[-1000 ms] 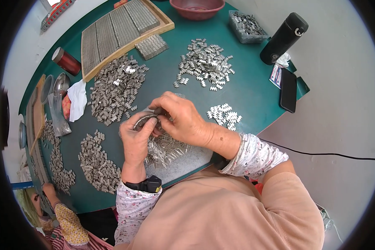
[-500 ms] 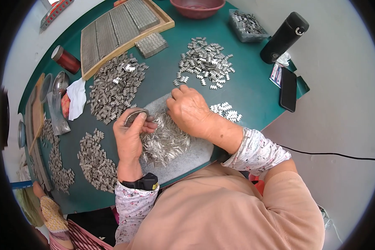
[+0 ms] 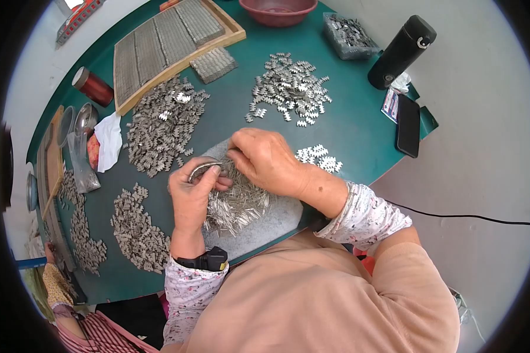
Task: Sorting and arranging small metal hardware components on a workbench.
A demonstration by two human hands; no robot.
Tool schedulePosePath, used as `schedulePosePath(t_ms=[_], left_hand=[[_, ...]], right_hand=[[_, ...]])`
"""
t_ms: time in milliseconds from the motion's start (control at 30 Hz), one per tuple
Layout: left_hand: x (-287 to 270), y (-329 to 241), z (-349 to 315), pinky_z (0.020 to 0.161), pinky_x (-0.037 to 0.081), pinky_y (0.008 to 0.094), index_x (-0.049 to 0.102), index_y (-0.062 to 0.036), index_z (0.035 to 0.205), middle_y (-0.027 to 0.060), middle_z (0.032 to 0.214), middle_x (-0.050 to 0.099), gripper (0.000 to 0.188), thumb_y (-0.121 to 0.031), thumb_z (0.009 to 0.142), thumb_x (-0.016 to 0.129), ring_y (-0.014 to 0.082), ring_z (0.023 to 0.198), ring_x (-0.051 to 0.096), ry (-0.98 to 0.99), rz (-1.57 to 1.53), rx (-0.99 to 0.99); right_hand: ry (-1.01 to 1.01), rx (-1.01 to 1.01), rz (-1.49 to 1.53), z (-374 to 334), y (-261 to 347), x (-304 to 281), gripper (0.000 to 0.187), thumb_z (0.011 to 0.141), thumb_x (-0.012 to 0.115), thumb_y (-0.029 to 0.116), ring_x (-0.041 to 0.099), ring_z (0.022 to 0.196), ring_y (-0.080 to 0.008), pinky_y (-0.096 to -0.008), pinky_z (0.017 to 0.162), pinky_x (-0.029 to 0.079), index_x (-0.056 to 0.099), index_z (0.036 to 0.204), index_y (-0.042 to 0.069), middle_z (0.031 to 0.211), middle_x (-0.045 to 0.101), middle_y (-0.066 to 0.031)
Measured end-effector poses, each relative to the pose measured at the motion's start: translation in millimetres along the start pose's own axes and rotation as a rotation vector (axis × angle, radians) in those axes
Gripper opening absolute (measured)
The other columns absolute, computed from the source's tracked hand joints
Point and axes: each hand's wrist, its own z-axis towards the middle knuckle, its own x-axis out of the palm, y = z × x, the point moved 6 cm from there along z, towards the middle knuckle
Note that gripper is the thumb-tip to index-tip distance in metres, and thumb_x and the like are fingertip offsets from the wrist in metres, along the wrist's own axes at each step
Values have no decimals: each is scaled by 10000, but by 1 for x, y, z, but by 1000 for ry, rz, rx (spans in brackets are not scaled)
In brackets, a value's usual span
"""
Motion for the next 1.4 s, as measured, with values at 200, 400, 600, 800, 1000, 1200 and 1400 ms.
schedulePosePath(t_ms=[200,400,600,800,1000,1200,1400], left_hand=[[5,-1,-2,600,558,251,666,55,932,108,773,681,90,-9,880,630,162,647,679,34,0,8],[4,0,-2,603,558,251,668,56,930,107,778,684,84,12,873,626,160,647,680,37,0,6],[4,4,-2,608,568,233,656,60,962,83,806,663,94,34,878,621,142,689,683,64,9,-11],[3,7,-4,582,549,225,666,60,930,83,782,676,87,61,859,616,130,642,665,52,268,107],[8,6,-7,532,522,217,676,52,921,81,741,672,82,22,860,630,129,603,654,166,-81,-204],[12,10,-9,540,537,235,667,66,930,111,748,679,103,-9,878,620,150,612,662,202,-162,-237],[-15,1,3,541,543,277,629,97,970,176,772,666,156,-37,894,606,208,609,667,-48,-41,-117]], right_hand=[[12,102,281,-2,0,5,128,863,623,96,599,729,-400,-442,614,475,559,864,-14,769,600,-193],[12,178,322,-3,-3,5,130,860,626,99,604,729,-400,-439,618,482,562,853,-14,768,605,-194],[31,90,255,-3,-3,6,131,830,647,89,598,726,-392,-452,617,478,560,867,-2,762,591,-186],[39,-188,55,-10,13,10,236,735,714,29,586,722,-333,-395,599,478,562,916,20,802,579,-124],[-16,-280,-86,-31,35,0,314,719,709,68,574,716,-293,-370,599,482,579,998,7,801,547,-101],[64,-172,14,-30,28,-7,358,728,711,90,584,790,-310,-383,668,503,603,1062,15,841,560,-113],[136,-22,-221,-6,-6,-1,187,746,723,90,570,829,-291,-394,722,484,685,918,26,861,589,-109]])
